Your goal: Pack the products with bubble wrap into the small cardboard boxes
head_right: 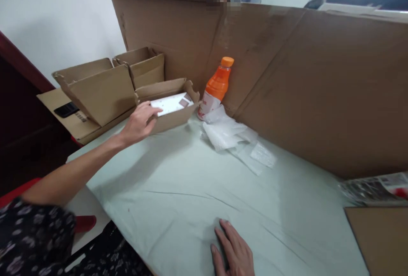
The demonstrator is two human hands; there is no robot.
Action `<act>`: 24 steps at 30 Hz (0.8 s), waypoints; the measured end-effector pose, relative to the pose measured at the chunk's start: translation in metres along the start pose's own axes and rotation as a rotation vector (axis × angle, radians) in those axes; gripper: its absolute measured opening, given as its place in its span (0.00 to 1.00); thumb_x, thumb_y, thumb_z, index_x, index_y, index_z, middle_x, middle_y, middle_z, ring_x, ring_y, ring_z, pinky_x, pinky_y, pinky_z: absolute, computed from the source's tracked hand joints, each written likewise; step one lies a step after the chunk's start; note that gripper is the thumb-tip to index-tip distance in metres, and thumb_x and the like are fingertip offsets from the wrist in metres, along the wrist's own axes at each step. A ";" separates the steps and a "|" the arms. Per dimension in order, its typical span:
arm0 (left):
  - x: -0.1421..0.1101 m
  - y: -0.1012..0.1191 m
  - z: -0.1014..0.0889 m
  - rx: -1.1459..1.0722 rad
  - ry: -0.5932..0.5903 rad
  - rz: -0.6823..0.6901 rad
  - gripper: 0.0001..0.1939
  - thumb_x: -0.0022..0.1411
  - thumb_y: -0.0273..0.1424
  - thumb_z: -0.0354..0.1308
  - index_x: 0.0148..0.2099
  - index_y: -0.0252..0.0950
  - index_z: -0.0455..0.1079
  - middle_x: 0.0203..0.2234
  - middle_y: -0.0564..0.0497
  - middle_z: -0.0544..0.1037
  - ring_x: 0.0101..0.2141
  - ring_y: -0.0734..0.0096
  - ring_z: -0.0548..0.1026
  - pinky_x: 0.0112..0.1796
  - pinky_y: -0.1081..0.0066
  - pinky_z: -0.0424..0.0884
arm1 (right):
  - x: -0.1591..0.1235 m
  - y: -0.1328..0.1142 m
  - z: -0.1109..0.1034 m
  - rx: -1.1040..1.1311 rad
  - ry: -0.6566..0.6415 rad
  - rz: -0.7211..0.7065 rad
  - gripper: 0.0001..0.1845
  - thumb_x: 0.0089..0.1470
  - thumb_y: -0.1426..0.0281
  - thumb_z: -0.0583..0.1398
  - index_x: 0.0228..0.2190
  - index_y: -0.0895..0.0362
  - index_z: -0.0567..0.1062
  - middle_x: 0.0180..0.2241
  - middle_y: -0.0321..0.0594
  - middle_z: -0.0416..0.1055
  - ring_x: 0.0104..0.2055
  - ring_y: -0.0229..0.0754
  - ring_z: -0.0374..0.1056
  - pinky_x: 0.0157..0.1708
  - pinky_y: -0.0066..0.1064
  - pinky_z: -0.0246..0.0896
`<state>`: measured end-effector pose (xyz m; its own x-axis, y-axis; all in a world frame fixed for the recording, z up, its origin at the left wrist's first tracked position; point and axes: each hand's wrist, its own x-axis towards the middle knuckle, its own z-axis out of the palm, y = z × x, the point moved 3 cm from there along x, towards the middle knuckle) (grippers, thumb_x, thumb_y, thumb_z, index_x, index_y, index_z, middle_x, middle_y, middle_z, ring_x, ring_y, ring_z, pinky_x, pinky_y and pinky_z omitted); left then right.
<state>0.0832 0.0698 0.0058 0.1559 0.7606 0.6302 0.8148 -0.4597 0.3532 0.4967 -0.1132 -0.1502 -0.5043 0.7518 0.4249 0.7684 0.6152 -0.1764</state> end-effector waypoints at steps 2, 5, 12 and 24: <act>-0.044 0.028 -0.023 -0.046 0.004 0.018 0.17 0.64 0.25 0.52 0.52 0.38 0.73 0.44 0.47 0.80 0.49 0.59 0.75 0.64 0.47 0.58 | 0.002 -0.002 -0.002 0.043 0.041 0.072 0.19 0.64 0.62 0.57 0.55 0.50 0.72 0.55 0.48 0.75 0.54 0.57 0.74 0.45 0.49 0.74; -0.104 0.048 -0.053 -0.016 0.188 -0.145 0.26 0.61 0.29 0.60 0.61 0.43 0.67 0.56 0.46 0.75 0.62 0.52 0.67 0.67 0.46 0.56 | 0.009 -0.001 -0.001 0.133 0.086 0.208 0.21 0.64 0.63 0.58 0.57 0.50 0.70 0.55 0.48 0.74 0.56 0.56 0.73 0.49 0.51 0.73; -0.164 0.009 -0.015 -0.458 0.228 -0.574 0.50 0.51 0.41 0.71 0.71 0.46 0.51 0.70 0.41 0.56 0.69 0.49 0.57 0.67 0.49 0.56 | 0.079 -0.016 0.015 0.474 0.037 0.343 0.37 0.61 0.56 0.61 0.66 0.53 0.59 0.64 0.53 0.65 0.63 0.58 0.65 0.59 0.55 0.66; -0.156 0.083 0.092 -0.876 -0.142 -0.662 0.33 0.55 0.42 0.69 0.59 0.39 0.64 0.55 0.41 0.74 0.58 0.56 0.73 0.59 0.60 0.70 | 0.041 -0.016 -0.019 0.575 0.204 0.520 0.36 0.60 0.60 0.59 0.66 0.52 0.61 0.64 0.49 0.66 0.64 0.60 0.64 0.59 0.52 0.66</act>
<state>0.1782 -0.0451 -0.1268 -0.0564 0.9959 0.0703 0.0921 -0.0649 0.9936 0.4713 -0.0972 -0.1134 -0.0122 0.9517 0.3068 0.5340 0.2657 -0.8027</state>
